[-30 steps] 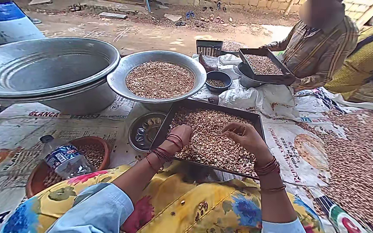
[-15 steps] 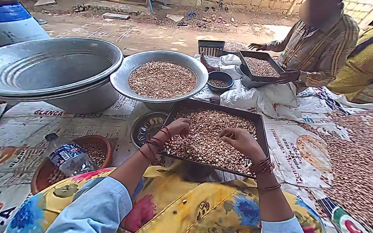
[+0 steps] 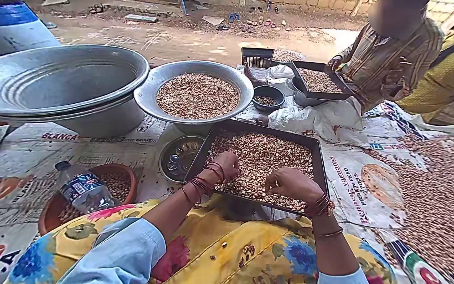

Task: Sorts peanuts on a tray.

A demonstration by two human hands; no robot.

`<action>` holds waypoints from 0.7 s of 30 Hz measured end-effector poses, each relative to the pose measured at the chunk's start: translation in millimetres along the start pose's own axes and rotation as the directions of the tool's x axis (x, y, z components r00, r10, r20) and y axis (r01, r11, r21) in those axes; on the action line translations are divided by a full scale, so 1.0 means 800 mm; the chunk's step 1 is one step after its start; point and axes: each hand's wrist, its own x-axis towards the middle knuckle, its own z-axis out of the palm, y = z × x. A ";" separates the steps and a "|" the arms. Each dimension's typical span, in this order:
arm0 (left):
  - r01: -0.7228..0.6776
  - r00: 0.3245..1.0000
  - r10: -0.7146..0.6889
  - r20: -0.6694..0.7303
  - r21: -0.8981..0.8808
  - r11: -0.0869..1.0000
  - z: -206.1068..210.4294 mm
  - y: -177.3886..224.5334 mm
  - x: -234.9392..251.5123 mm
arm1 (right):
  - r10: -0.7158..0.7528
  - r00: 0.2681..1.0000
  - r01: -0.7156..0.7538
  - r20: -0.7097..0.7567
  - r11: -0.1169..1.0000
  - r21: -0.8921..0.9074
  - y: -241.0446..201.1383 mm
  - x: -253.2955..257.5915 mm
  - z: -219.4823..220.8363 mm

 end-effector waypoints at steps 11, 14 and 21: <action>-0.347 0.844 0.504 0.181 -0.532 0.772 -0.033 0.002 -0.048 | -0.040 0.997 0.046 0.071 0.996 -0.077 -0.005 0.020 0.018; -0.358 0.920 0.376 0.111 -0.153 0.921 -0.008 0.044 -0.044 | -0.024 0.997 0.031 0.076 0.995 -0.094 -0.002 0.025 0.022; -0.337 0.930 0.323 0.176 0.052 0.940 0.010 0.061 -0.044 | 0.010 0.998 -0.001 0.058 0.989 -0.151 -0.010 0.025 0.025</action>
